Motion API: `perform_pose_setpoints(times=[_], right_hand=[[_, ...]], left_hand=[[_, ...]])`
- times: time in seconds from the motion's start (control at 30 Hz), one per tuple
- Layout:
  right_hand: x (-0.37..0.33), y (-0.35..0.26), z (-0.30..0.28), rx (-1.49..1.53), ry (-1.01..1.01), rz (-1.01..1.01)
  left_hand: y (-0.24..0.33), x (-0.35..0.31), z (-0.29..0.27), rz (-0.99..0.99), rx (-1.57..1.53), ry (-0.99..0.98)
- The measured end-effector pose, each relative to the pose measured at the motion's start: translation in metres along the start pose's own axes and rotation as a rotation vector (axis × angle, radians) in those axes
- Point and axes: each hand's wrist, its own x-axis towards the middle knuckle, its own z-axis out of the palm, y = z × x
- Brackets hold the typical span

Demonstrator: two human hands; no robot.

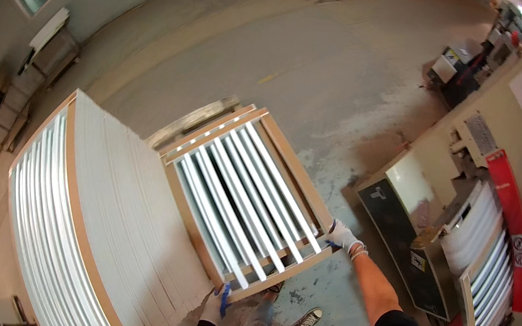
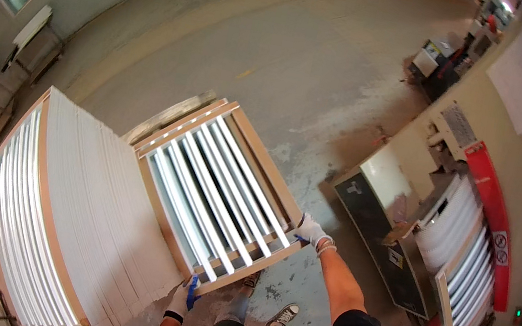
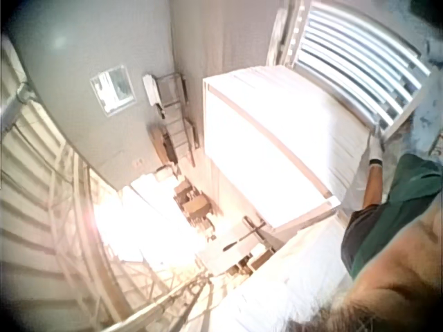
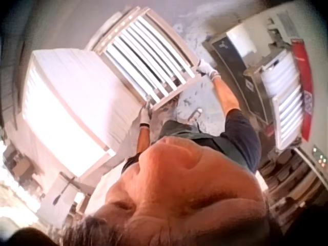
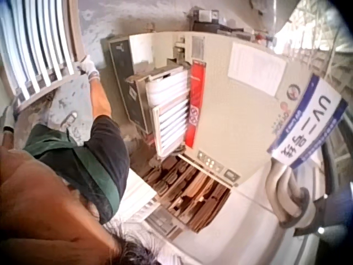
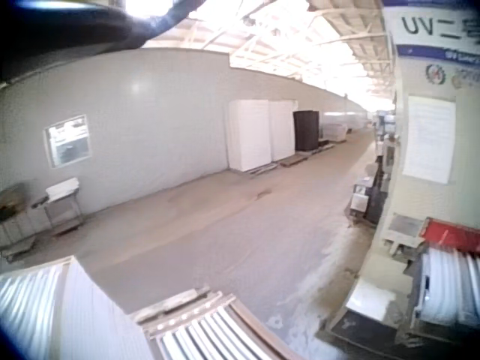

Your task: The person repeatedly picks up white slatted wooden frames from a stack and feeds them into a UV coating machine. The person handles the frames with gloved hands, placing them onto the machine's conveyor belt one at a time.

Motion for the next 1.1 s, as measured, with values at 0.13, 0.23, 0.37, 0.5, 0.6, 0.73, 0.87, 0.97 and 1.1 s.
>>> perform_pose_setpoints(times=[0.13,0.23,0.37,0.5,0.6,0.73,0.87,0.97,1.1], right_hand=[[-0.082,0.014,-0.043,0.294,-0.045,-0.096],[-0.145,0.013,-0.074,0.216,0.110,-0.130],[-0.229,0.039,-0.111,0.234,0.263,-0.151],[-0.329,0.090,-0.127,0.355,0.395,-0.052],[-0.412,0.136,-0.123,0.554,0.538,0.001],[-0.514,0.186,-0.086,0.731,0.657,0.252],[-0.595,0.231,-0.025,1.049,0.804,0.318],[-0.635,0.252,0.024,1.081,0.982,0.394],[-0.695,0.268,0.071,1.338,0.973,0.505]], left_hand=[[-0.003,-0.015,-0.005,0.007,0.216,-0.024],[-0.012,-0.040,-0.010,0.045,0.116,-0.024],[-0.014,-0.088,-0.006,0.840,0.875,-0.103],[0.002,-0.129,0.019,0.804,0.655,-0.216],[0.022,-0.161,0.042,1.209,0.873,-0.233],[0.061,-0.213,0.093,0.431,0.235,-0.531],[0.093,-0.272,0.150,0.444,0.454,-0.583],[0.098,-0.310,0.182,0.542,0.607,-0.669],[0.079,-0.337,0.214,0.522,0.736,-0.764]])
